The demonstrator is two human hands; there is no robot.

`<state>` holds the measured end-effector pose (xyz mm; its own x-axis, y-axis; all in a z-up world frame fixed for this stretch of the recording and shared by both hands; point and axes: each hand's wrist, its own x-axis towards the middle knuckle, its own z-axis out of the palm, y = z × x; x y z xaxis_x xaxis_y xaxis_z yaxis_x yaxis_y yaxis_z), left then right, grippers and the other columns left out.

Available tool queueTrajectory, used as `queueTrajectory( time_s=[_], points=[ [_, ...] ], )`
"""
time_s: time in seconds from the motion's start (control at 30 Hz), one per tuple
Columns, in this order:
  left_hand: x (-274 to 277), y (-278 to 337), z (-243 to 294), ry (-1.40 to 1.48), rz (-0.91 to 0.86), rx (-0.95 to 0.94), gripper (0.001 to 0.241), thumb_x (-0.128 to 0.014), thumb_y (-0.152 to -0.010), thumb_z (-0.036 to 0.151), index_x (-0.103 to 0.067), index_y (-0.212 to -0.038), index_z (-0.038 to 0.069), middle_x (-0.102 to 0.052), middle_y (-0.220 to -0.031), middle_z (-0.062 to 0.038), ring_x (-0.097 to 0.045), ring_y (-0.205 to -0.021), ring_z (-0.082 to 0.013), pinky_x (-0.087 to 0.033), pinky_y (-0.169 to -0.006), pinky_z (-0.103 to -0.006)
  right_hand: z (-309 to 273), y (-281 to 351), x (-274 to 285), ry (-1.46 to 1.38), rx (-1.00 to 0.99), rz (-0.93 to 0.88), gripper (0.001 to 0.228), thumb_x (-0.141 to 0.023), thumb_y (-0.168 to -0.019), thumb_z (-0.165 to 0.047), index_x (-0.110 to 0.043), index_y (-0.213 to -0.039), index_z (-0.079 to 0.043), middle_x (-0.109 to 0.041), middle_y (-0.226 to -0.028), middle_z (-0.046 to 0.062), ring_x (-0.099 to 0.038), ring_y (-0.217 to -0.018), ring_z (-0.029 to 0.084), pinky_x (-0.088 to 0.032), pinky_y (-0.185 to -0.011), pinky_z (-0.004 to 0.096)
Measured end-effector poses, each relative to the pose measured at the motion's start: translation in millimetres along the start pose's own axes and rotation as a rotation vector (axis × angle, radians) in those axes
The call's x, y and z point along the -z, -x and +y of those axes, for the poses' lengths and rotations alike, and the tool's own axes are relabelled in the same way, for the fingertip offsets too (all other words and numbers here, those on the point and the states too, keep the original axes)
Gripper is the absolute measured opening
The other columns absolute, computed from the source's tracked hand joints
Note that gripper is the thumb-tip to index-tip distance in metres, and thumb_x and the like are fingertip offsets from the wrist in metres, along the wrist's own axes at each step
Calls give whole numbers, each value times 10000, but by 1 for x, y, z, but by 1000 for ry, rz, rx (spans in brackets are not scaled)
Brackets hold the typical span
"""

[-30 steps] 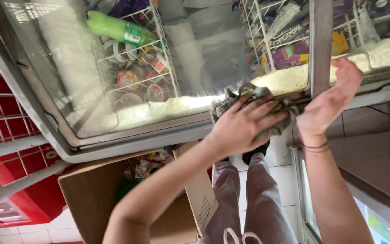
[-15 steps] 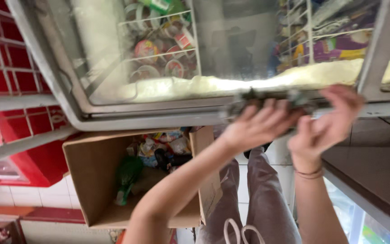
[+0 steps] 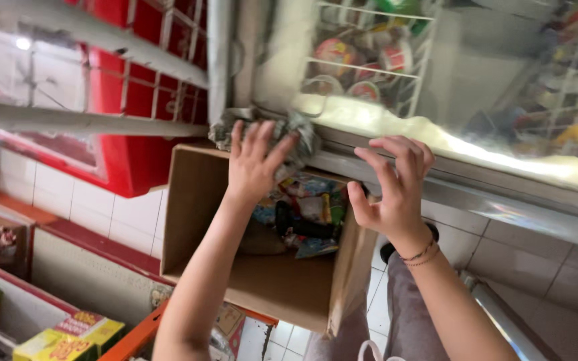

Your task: The person cleans the glass door of a commercial refrigerator using a cloth and a spray bottle. They wipe the exterior glass and frame, then move to a chest freezer to clean its glass lid, repeatedly spraying and wiping the surfaces.

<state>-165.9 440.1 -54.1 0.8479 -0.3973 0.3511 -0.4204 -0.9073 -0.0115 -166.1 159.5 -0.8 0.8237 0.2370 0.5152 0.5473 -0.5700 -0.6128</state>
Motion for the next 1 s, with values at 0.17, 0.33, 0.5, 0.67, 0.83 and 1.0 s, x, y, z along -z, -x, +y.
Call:
queueTrajectory(
  time_s=[0.17, 0.33, 0.5, 0.67, 0.83, 1.0],
  points=[
    [-3, 2, -5, 225, 201, 495, 570, -668, -1023, 248, -474, -1518, 42, -323, -1596, -253, -328, -1506, -472, -294, -1265, -594, -14, -27, -28, 9, 84, -99, 377, -700, -908, -236, -637, -1247, -84, -556, -1280, 115, -527, -1255, 325, -315, -1151, 528],
    [-15, -43, -14, 136, 194, 556, 603, -631, -1055, 226, -406, -1558, -19, -321, -1625, -236, -298, -1549, -442, -264, -1295, -584, -18, -54, -51, 45, 136, -146, 408, -691, -932, -197, -607, -1315, -86, -547, -1337, 112, -511, -1316, 304, -295, -1172, 521],
    [-19, -86, -43, 165, 286, 400, 647, -639, -1070, 198, -327, -1629, 106, -316, -1690, -130, -284, -1605, -360, -316, -1314, -466, -11, -81, -66, 88, 145, -193, 438, -643, -979, -173, -559, -1396, -69, -538, -1458, 127, -484, -1432, 270, -269, -1217, 512],
    [-20, -119, -60, 169, 326, 341, 741, -720, -969, 181, -355, -1613, 178, -321, -1668, -132, -278, -1586, -360, -318, -1329, -497, 7, -108, -86, 229, 156, -194, 529, -620, -1039, -205, -507, -1520, -16, -467, -1593, 167, -408, -1531, 302, -214, -1280, 517],
    [-30, -144, -68, 149, 299, 394, 801, -766, -910, 109, -393, -1618, 140, -375, -1674, -120, -338, -1539, -321, -333, -1302, -422, 18, -117, -96, 359, 16, -284, 659, -634, -1031, -238, -445, -1570, 90, -342, -1678, 272, -295, -1590, 374, -157, -1299, 563],
    [-59, -179, -83, 192, 356, 364, 620, -817, -750, 195, -588, -1309, 58, -579, -1309, -169, -525, -1293, -393, -446, -1146, -491, 17, -113, -94, 395, 26, -301, 647, -635, -1024, -199, -461, -1580, 82, -326, -1701, 267, -259, -1608, 378, -156, -1306, 563]
  ],
)
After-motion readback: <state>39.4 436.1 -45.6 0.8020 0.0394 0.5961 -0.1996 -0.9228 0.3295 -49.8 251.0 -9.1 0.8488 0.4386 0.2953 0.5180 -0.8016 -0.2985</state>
